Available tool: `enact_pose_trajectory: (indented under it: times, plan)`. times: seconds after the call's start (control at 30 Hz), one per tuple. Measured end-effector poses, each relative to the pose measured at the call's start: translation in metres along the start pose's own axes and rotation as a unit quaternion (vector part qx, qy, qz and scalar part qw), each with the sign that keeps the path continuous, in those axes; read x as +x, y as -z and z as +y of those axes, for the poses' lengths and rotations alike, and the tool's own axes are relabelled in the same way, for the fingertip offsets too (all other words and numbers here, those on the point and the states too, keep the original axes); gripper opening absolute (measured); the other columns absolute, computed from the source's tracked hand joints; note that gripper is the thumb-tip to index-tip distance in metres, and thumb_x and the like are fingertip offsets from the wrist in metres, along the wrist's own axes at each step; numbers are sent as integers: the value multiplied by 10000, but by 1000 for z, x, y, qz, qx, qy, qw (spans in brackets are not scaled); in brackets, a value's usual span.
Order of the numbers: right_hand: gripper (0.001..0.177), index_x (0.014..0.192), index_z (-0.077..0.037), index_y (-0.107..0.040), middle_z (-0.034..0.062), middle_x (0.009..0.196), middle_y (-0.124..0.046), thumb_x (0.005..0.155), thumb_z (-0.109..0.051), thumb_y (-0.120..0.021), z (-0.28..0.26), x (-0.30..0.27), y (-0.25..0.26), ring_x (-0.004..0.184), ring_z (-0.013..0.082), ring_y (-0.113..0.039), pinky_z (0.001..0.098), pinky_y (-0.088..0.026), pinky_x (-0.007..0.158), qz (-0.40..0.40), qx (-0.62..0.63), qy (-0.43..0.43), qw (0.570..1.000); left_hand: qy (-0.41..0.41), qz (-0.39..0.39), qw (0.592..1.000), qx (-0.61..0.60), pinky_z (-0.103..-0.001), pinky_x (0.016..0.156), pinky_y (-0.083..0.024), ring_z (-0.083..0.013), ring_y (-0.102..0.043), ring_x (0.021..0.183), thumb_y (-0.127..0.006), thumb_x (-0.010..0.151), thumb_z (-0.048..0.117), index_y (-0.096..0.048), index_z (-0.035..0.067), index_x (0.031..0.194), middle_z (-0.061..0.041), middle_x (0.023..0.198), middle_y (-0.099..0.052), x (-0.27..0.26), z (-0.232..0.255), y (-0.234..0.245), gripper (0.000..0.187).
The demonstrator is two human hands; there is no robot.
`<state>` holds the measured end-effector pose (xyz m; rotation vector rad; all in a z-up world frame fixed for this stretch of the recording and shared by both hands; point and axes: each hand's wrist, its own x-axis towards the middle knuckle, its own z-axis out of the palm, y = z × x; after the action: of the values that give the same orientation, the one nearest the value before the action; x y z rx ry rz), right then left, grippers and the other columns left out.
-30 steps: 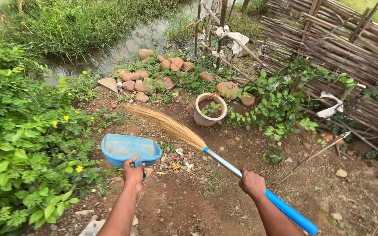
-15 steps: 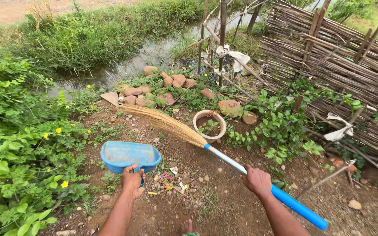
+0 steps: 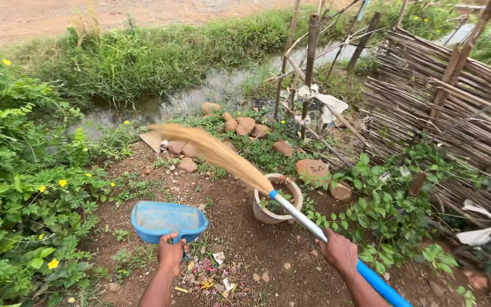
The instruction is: The person sweeps debris into a dustpan in a yard, then carries the dustpan and broom across the property to a waste bin and disposes of the contents.
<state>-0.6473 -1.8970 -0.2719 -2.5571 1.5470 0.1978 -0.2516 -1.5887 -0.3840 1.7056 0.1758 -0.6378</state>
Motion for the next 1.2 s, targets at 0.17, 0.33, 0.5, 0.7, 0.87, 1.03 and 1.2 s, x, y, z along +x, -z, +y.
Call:
enact_pose_trajectory:
  times: [0.17,0.33,0.5,0.7,0.87,1.03,1.2]
  plan:
    - [508,1310,-281,-633,123,972,-775,847,-485,-680,39,66,-5,958,334,-738,484,-563,876,55,111,-7,992,-23,68,997,34,-353,596,-501,-195,-661,705,-767,870,-10,-542,61,1194,-123,900,-712,-17,18,-21,401]
    - [593,1300,-159,-551,174,974,-742,792,-414,-716,46,186,-15,915,405,-724,527,-551,805,87,217,131,964,-25,117,992,-39,-381,592,-509,-221,-680,699,-760,856,10,-493,65,1206,-151,903,-716,-40,-7,-64,444]
    - [611,1252,-183,-623,158,986,-758,784,-544,-781,15,240,-34,931,373,-728,509,-555,825,-37,182,245,952,-19,207,978,27,-387,691,-528,-220,-707,789,-742,849,41,-553,50,1204,-135,924,-755,-94,-63,-129,403]
    - [510,1202,-208,-687,161,932,-774,786,-493,-765,49,236,-54,906,376,-752,505,-574,808,-48,169,215,961,70,264,962,-2,-365,681,-521,-219,-689,783,-795,846,49,-542,51,1231,-159,969,-752,-148,-145,-159,461]
    - [716,1336,-233,-509,166,878,-757,703,-440,-773,33,221,-34,862,386,-755,529,-558,802,-79,251,268,927,-33,274,952,-129,-309,641,-538,-173,-694,757,-743,839,-30,-471,4,1230,-128,963,-751,-174,-185,-143,479]
    - [495,1201,-187,-568,200,945,-743,825,-469,-726,-26,201,-79,941,432,-701,550,-522,824,-42,164,365,915,45,257,958,-117,-326,564,-483,-182,-624,687,-746,865,-29,-473,6,1305,-128,936,-749,-194,-212,-129,519]
    - [514,1299,-184,-542,223,941,-718,844,-388,-663,-24,151,-93,903,463,-688,589,-493,791,-3,244,359,901,29,256,952,-167,-326,490,-450,-153,-596,560,-771,822,-21,-576,-7,1314,-99,776,-718,-234,-260,-112,529]
